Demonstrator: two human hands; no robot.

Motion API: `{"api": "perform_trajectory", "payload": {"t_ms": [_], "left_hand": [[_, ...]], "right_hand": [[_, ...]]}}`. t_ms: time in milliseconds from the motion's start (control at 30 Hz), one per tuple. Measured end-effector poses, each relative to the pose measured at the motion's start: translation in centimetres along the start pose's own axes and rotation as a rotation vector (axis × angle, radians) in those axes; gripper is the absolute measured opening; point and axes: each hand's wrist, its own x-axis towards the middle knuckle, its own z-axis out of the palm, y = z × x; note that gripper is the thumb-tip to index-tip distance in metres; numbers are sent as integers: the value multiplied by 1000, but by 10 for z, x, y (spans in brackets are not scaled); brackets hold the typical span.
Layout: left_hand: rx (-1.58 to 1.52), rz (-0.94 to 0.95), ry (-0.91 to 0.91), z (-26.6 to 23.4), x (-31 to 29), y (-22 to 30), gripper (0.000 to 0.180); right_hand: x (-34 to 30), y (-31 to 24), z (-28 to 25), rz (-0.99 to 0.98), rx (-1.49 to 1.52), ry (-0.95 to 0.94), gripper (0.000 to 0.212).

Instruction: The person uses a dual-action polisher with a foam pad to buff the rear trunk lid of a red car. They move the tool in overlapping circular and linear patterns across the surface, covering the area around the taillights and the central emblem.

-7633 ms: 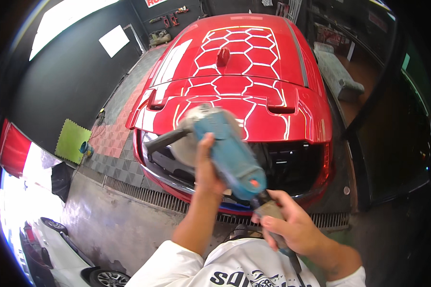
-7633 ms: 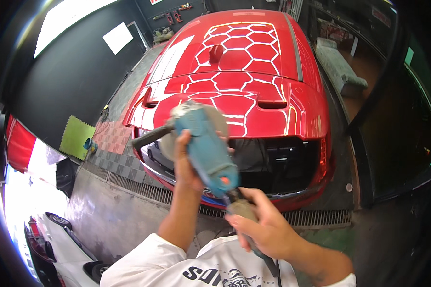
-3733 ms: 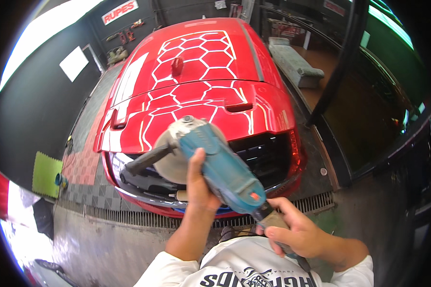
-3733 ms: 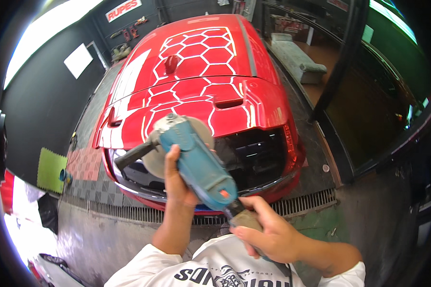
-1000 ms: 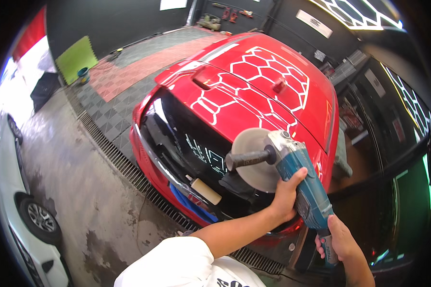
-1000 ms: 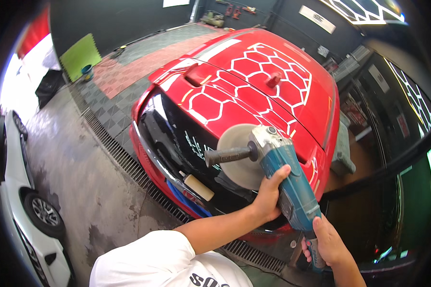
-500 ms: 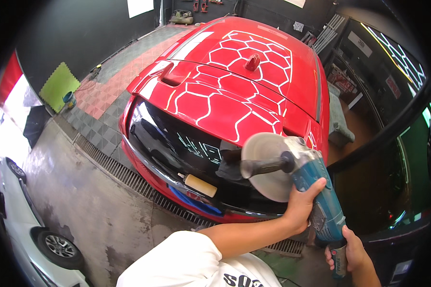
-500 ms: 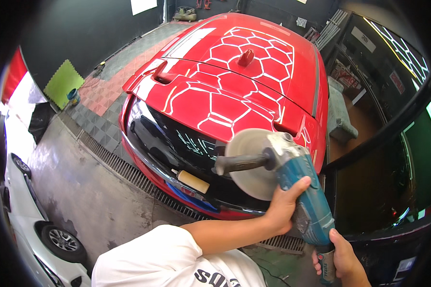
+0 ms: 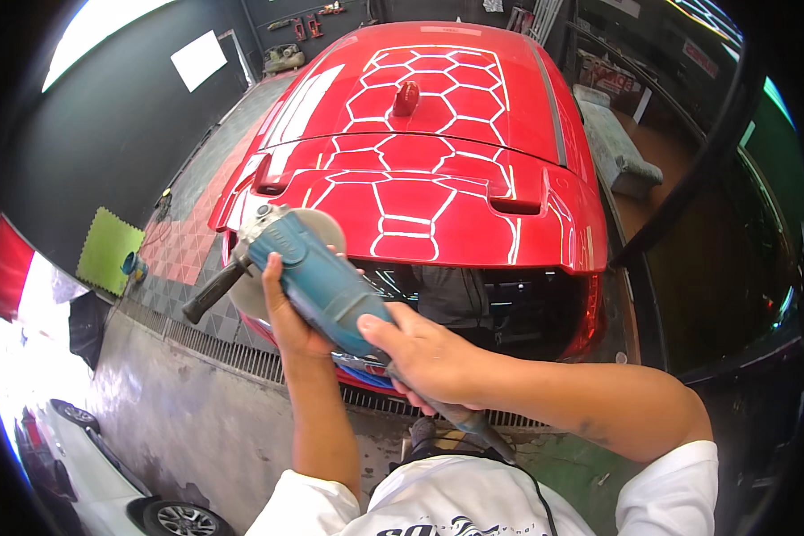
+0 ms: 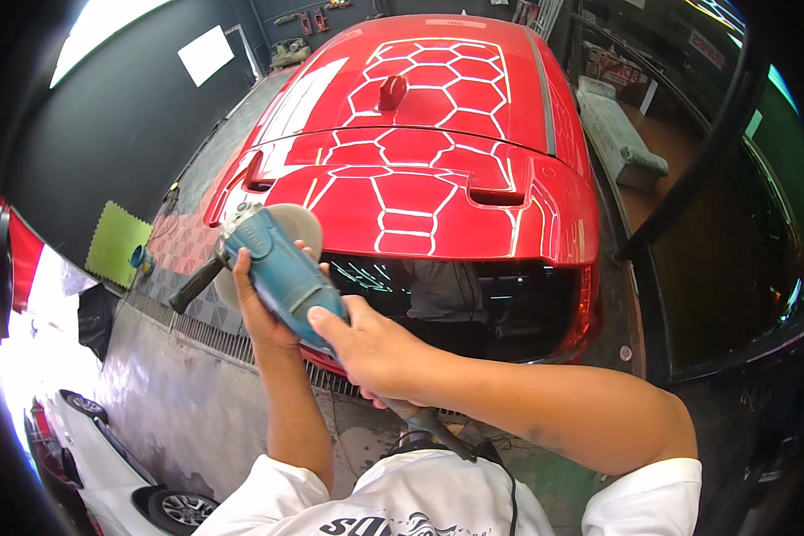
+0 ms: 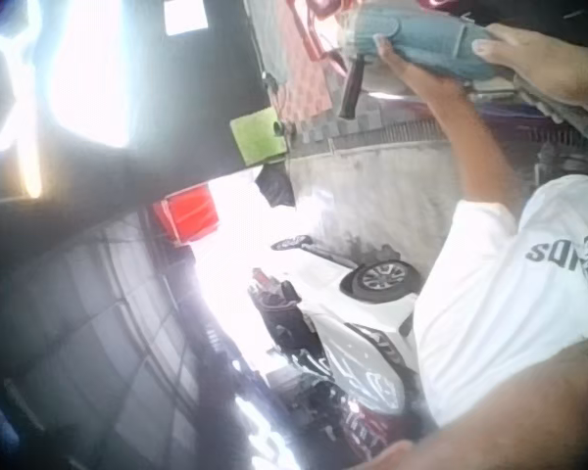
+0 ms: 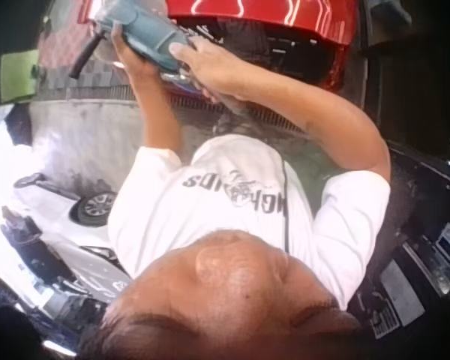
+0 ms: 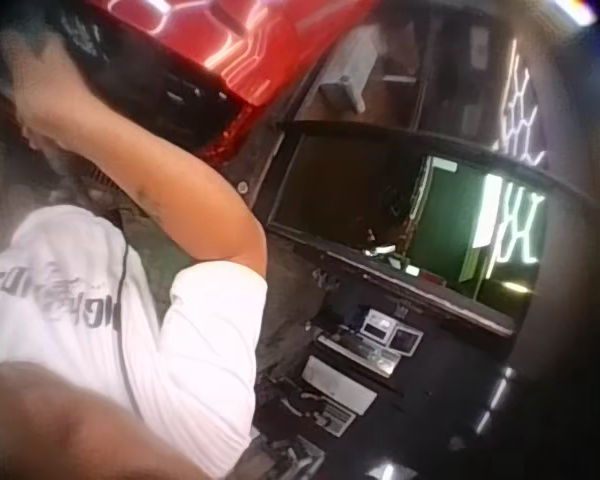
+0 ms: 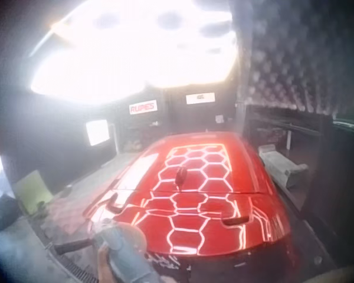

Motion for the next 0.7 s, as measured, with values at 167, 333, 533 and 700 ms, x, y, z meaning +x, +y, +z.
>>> {"api": "perform_trajectory", "payload": {"t_ms": [167, 333, 533, 700], "left_hand": [[10, -114, -95, 8, -19, -25, 81], [27, -410, -108, 58, -76, -100, 81], [-87, -802, -324, 103, -120, -191, 57], [-74, -926, -417, 66, -145, -225, 66]], "right_hand": [[-32, 20, -9, 13, 52, 61, 74], [-133, 81, -26, -1, 214, 188, 68], [-246, 173, -43, 133, 299, 563, 82], [-230, 309, -45, -265, 158, 726, 72]]}}
